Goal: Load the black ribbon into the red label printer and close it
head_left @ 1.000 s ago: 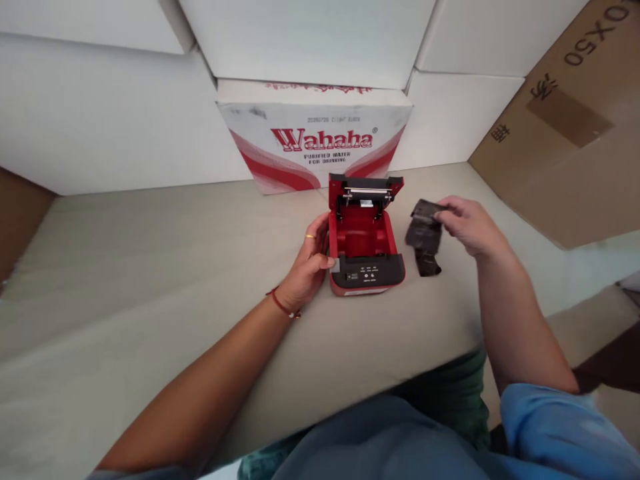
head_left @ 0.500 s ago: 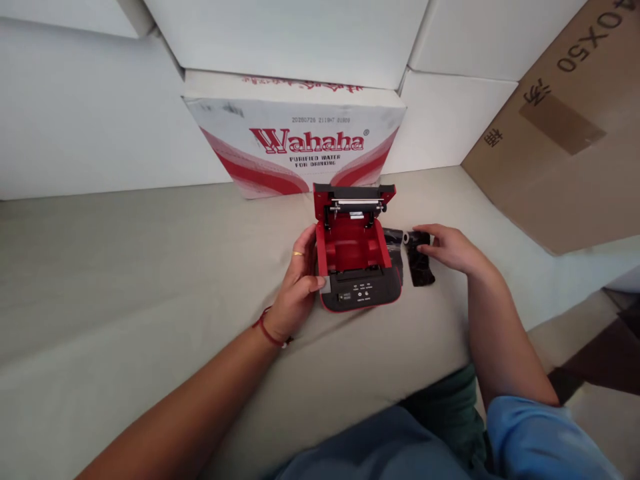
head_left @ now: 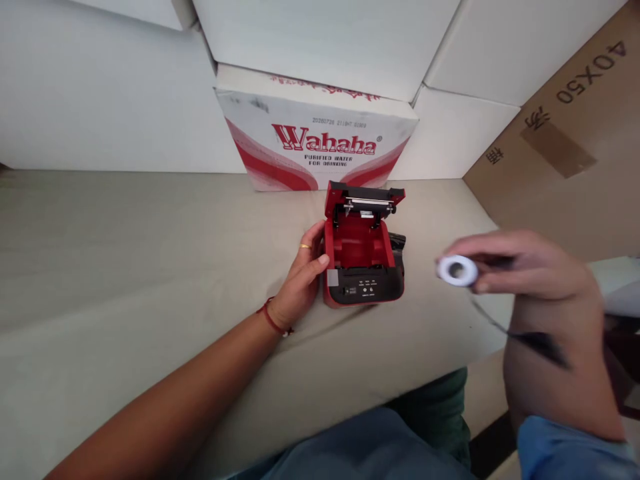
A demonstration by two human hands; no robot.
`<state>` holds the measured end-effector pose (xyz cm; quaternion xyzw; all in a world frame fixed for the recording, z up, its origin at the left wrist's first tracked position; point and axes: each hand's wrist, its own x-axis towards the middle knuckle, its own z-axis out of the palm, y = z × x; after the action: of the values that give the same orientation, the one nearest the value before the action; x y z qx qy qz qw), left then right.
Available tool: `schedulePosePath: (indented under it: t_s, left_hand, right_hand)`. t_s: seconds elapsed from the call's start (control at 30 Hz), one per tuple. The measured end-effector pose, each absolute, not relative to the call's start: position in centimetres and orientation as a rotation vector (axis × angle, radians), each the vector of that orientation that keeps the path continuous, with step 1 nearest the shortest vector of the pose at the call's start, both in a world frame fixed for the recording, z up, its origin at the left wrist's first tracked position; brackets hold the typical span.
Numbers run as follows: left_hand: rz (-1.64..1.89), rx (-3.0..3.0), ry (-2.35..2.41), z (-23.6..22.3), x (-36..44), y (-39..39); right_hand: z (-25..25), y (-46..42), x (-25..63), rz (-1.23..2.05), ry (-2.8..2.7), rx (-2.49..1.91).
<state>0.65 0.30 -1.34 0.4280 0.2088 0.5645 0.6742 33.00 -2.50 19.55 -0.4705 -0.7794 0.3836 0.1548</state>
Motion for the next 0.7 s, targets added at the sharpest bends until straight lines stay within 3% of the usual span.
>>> schedulePosePath:
  t_s: [0.1, 0.3, 0.47, 0.7]
  left_hand:
    - [1.276, 0.977, 0.498, -1.7, 0.7, 0.5]
    - [1.259, 0.992, 0.503, -2.4, 0.7, 1.0]
    - [1.242, 0.991, 0.521, -2.3, 0.6, 1.1]
    - [1.241, 1.073, 0.553, -2.7, 0.7, 1.1]
  right_hand:
    - [17.0, -0.5, 27.0, 1.198, -2.2, -1.351]
    - [12.9, 2.5, 20.1, 0.544, -2.474, -1.773]
    - [12.1, 3.5, 18.6, 0.273, -2.618, -1.959]
    - [12.2, 1.3, 21.5, 0.442, -2.512, -1.41]
